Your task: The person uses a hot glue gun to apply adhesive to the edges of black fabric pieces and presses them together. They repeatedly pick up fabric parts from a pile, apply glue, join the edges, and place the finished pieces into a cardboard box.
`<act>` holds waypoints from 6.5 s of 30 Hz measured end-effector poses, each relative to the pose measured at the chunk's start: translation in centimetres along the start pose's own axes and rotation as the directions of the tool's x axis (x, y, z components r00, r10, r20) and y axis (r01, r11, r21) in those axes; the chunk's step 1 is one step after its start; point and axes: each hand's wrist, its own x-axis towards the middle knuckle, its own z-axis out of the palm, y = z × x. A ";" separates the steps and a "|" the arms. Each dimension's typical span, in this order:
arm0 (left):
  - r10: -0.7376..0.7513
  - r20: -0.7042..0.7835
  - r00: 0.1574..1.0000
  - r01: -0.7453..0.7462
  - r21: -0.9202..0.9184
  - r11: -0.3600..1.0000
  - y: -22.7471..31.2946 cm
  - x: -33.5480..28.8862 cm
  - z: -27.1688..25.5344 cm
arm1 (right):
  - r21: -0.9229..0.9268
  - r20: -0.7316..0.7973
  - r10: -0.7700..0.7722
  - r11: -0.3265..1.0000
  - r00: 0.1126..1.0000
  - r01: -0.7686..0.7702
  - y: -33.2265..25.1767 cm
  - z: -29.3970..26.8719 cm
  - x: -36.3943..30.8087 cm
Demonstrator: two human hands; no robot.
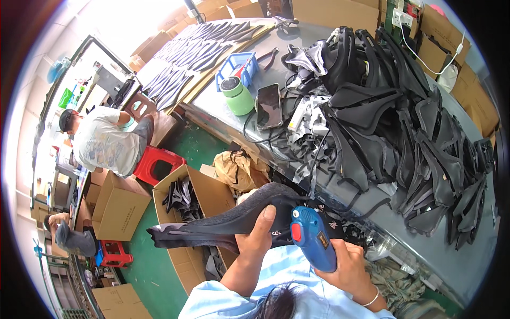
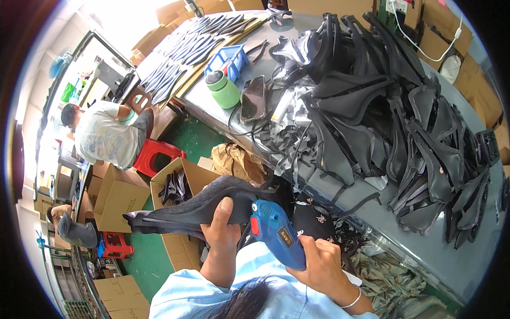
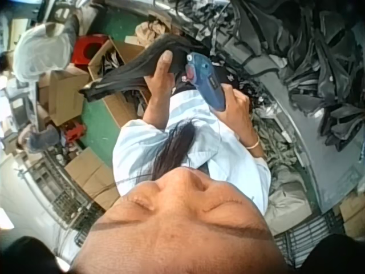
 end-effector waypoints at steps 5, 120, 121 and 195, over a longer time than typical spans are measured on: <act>-0.076 0.008 0.997 0.076 0.062 0.995 0.1 -0.1 0.3 | 0.071 0.003 0.032 0.997 0.999 -0.032 -0.2 0.0 0.1; -0.605 0.517 0.606 0.207 0.632 0.747 2.8 4.2 -4.2 | -0.030 0.190 0.006 1.000 0.982 0.000 0.6 -0.1 -1.1; -0.660 0.505 0.556 0.184 0.700 0.690 3.1 4.7 -3.4 | -0.021 0.187 -0.007 1.000 0.982 0.012 0.5 -0.1 -1.0; -0.278 0.439 0.854 -0.026 0.571 0.821 2.4 1.6 -2.8 | -0.041 0.024 -0.024 0.999 0.999 0.025 -1.6 0.8 0.5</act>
